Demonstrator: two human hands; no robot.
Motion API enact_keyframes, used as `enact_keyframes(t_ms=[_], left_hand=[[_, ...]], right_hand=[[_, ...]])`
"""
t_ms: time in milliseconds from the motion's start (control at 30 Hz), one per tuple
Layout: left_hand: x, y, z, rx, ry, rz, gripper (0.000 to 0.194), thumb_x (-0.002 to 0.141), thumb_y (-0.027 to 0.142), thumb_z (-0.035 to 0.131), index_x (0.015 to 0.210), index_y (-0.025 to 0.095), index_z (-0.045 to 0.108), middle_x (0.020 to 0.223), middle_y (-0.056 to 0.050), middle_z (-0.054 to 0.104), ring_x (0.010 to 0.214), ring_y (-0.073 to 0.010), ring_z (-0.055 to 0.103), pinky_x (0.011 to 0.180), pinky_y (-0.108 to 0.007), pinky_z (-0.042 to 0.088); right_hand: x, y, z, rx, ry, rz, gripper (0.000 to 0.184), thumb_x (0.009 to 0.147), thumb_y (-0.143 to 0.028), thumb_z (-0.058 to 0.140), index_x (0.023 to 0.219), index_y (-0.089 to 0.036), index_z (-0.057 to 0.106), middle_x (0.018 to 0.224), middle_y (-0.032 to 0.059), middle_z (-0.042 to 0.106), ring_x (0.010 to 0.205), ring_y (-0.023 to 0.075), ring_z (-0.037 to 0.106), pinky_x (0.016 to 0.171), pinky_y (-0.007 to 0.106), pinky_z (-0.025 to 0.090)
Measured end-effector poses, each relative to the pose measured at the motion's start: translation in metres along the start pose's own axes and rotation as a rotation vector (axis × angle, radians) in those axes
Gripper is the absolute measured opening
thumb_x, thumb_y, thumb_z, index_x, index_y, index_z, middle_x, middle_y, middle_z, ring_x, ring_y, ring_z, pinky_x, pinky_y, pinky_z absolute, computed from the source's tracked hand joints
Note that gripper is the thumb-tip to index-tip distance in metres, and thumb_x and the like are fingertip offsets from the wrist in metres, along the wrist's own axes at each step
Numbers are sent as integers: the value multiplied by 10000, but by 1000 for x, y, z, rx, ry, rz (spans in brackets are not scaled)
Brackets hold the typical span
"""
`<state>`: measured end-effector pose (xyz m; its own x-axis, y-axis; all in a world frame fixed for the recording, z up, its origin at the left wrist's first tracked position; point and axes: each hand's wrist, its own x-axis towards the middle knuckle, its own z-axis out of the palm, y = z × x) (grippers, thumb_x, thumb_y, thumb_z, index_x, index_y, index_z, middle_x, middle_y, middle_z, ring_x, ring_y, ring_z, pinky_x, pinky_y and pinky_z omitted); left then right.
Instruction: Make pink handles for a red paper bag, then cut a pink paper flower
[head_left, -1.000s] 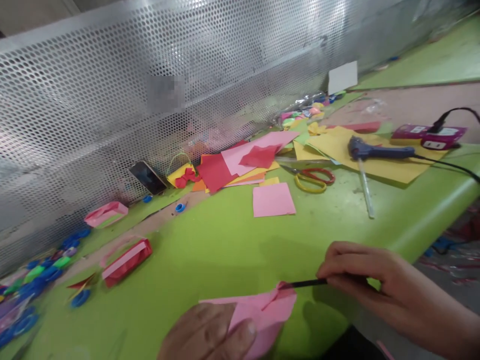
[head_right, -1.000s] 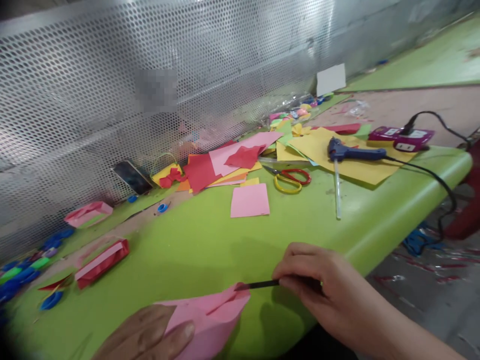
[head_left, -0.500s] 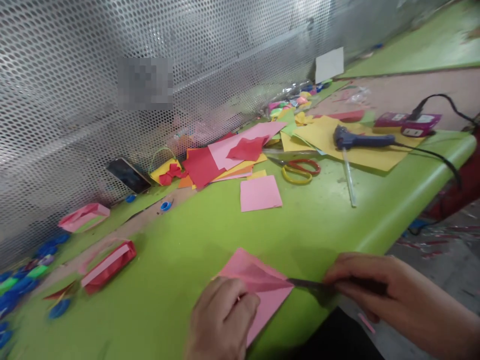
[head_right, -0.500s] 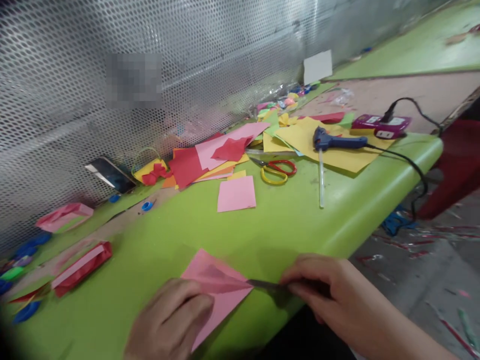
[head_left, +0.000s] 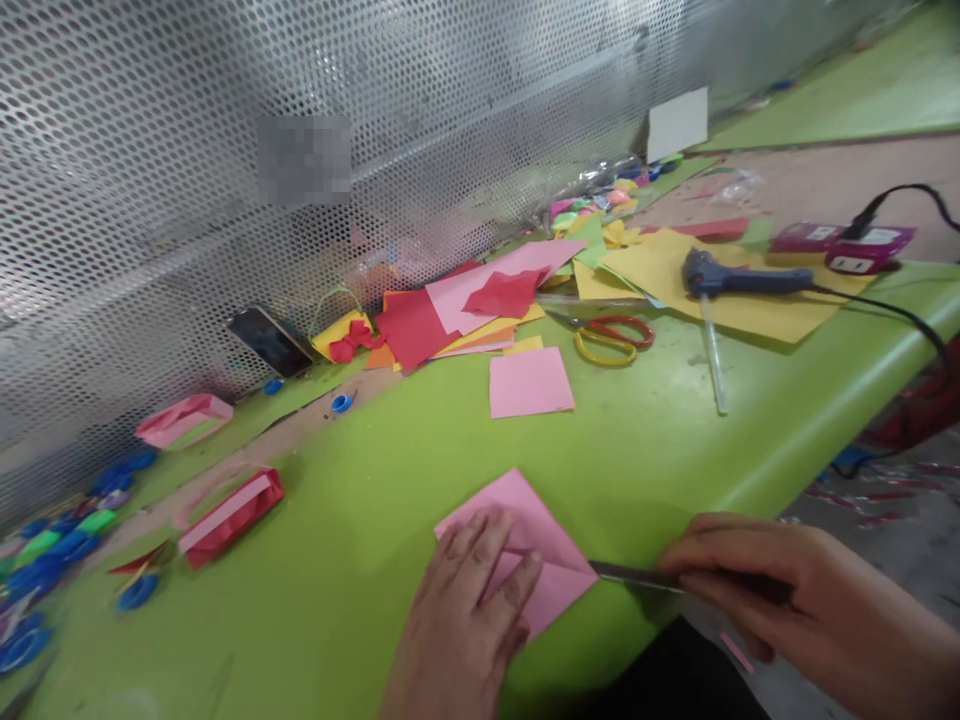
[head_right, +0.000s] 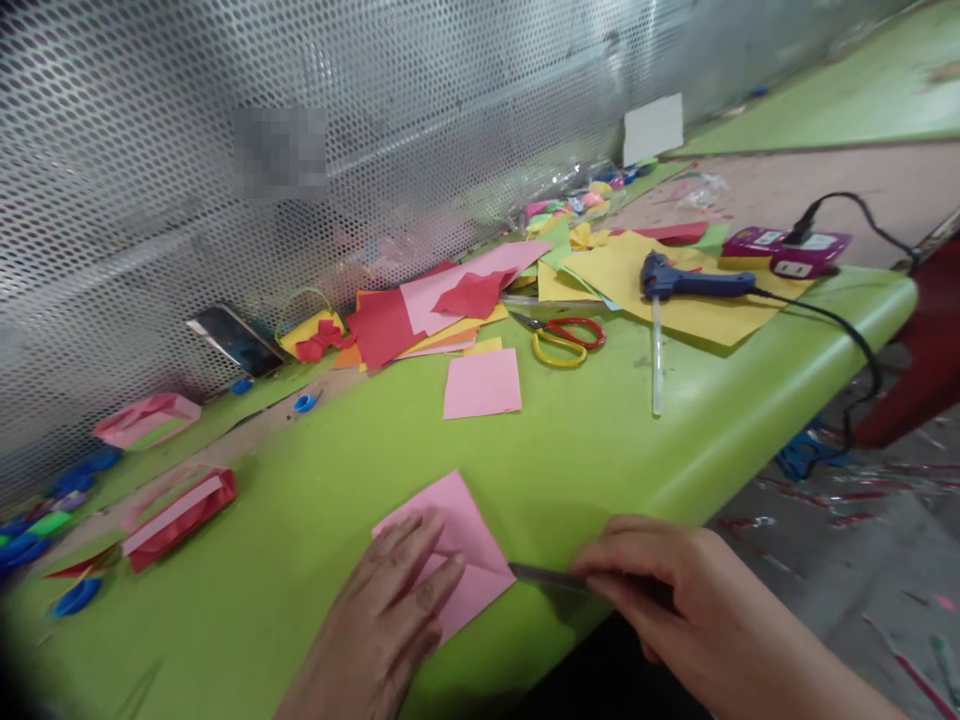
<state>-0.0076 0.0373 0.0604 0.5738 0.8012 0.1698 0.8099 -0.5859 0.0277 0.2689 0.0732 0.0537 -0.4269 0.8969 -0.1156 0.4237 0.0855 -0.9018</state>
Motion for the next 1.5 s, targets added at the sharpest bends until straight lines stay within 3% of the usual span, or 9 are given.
enact_keyframes(t_ms=[200, 400, 567, 767, 967, 1100, 1233, 1367, 1500], left_hand=[[-3, 4, 2, -59, -18, -82, 663, 856, 242, 589, 1432, 370, 284, 1466, -73, 384, 1291, -305, 434, 937, -532, 498], [-10, 7, 3, -54, 65, -176, 654, 868, 304, 564, 1441, 385, 258, 1473, -92, 368, 1293, -358, 414, 916, -628, 466], [-26, 0, -3, -51, 159, -321, 509, 908, 225, 477, 1387, 375, 392, 1451, -67, 424, 1285, -325, 444, 912, -596, 490], [-45, -6, -7, -73, 113, -467, 805, 757, -73, 267, 1482, 269, 184, 1470, -68, 396, 1338, -239, 368, 1005, -475, 452], [-34, -6, -16, -173, -31, -440, 645, 813, 56, 416, 1422, 258, 356, 1405, -86, 484, 1277, -295, 457, 950, -542, 473], [-27, -8, -18, -273, -4, -387, 479, 823, 48, 427, 1225, 255, 586, 1241, -52, 634, 1201, -257, 547, 970, -517, 480], [-29, -8, -10, -410, 149, -559, 426, 863, 205, 534, 1283, 280, 536, 1291, -81, 595, 1181, -280, 562, 929, -502, 516], [-22, 2, -3, -1085, 402, -941, 673, 854, 391, 575, 1442, 212, 300, 1355, -168, 524, 1152, -276, 582, 895, -413, 539], [2, 21, -14, -1640, 500, -1067, 508, 879, 410, 519, 1314, 151, 479, 1210, -181, 621, 1040, -269, 630, 829, -373, 535]], right_hand=[[3, 14, -15, -68, 346, 59, 209, 772, -407, 585, 773, -255, 728, 501, -14, 617, 393, 130, 550, 382, 197, 445], [24, 19, -24, -648, 634, -302, 308, 866, -405, 471, 878, -222, 718, 955, 106, 676, 758, 225, 655, 638, 328, 532], [22, 6, 11, -641, 329, -584, 216, 864, -334, 512, 993, -295, 680, 1073, 63, 650, 875, 200, 669, 659, 277, 565], [33, 3, 40, -702, 196, -732, 674, 790, -354, 594, 1414, -217, 378, 1197, 105, 661, 1027, 275, 654, 773, 392, 592], [35, 4, 48, -633, 225, -839, 374, 871, -170, 471, 1235, -190, 556, 997, 56, 738, 896, 181, 695, 741, 263, 591], [34, 2, 48, -561, 280, -844, 293, 858, -124, 464, 1076, -196, 647, 918, 38, 748, 828, 157, 705, 736, 225, 586], [32, -3, 47, -458, 333, -731, 200, 838, -158, 518, 940, -215, 680, 866, 31, 745, 773, 157, 708, 717, 207, 584], [33, -10, 47, -244, 347, -434, 120, 829, -293, 583, 818, -232, 686, 726, -2, 735, 586, 133, 688, 525, 138, 553], [38, -14, 51, -73, 386, -230, 199, 799, -385, 594, 807, -232, 720, 751, 16, 749, 635, 175, 710, 558, 177, 573]])
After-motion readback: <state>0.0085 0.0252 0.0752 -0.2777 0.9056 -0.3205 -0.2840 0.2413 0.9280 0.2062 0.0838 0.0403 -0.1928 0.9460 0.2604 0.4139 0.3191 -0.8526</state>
